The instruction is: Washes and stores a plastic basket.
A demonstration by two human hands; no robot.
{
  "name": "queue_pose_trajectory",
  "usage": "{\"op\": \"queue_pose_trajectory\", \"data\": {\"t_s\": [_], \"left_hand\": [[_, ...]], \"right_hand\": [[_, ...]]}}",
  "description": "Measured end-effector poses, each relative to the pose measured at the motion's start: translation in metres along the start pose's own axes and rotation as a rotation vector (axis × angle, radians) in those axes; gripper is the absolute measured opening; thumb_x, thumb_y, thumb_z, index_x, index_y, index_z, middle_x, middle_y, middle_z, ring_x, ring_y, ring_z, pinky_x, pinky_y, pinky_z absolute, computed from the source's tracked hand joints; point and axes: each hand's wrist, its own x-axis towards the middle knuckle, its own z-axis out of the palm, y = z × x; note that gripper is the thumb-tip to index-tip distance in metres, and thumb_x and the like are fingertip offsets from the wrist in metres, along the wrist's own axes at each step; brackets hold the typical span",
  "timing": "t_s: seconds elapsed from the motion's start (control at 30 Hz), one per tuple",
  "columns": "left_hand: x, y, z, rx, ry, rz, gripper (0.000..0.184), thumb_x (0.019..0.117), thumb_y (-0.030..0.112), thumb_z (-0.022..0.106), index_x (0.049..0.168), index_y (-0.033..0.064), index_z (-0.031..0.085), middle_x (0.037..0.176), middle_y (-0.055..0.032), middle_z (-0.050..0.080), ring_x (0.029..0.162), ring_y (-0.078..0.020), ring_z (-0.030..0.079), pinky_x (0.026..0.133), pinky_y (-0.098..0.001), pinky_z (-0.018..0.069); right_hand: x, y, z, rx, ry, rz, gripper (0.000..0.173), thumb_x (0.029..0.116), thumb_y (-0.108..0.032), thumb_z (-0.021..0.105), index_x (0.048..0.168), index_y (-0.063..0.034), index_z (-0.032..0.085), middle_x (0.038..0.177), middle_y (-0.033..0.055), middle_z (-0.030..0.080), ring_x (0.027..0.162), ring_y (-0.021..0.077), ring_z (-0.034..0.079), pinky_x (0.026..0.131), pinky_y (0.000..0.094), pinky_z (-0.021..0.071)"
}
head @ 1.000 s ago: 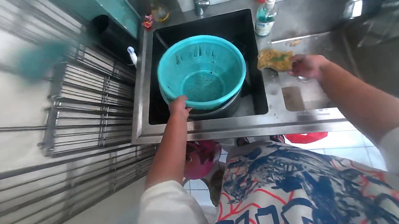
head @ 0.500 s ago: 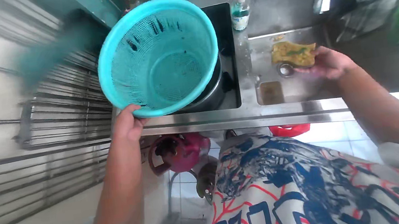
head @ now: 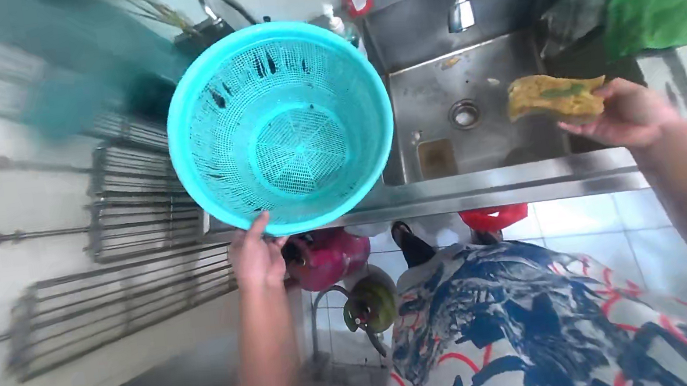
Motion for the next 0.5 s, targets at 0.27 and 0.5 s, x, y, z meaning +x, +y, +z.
{"op": "queue_pose_trajectory", "data": {"t_s": [0.27,0.5], "left_hand": [[-0.054,0.008,0.035,0.054,-0.044,0.108,0.023,0.1029,0.006,0.056,0.126,0.002,0.054,0.1,-0.0091,0.069,0.08,-0.0168,0.072,0.068,-0.0341,0.0632],[-0.066,0.017,0.053,0.05,-0.159,0.064,0.018,0.1046,0.008,0.054,0.12,0.0007,0.056,0.095,-0.0107,0.07,0.076,-0.0179,0.072,0.063,-0.0332,0.0623]], "right_hand": [[-0.028,-0.021,-0.049,0.152,-0.119,-0.111,0.027,0.0947,-0.022,0.039,0.11,-0.0183,0.061,0.102,0.0039,0.072,0.092,0.0188,0.072,0.077,0.0403,0.0634],[-0.041,-0.027,-0.068,0.203,-0.116,-0.151,0.03,0.0934,-0.024,0.045,0.119,-0.0172,0.06,0.109,0.0054,0.071,0.097,0.0204,0.072,0.081,0.0403,0.0632]]}}
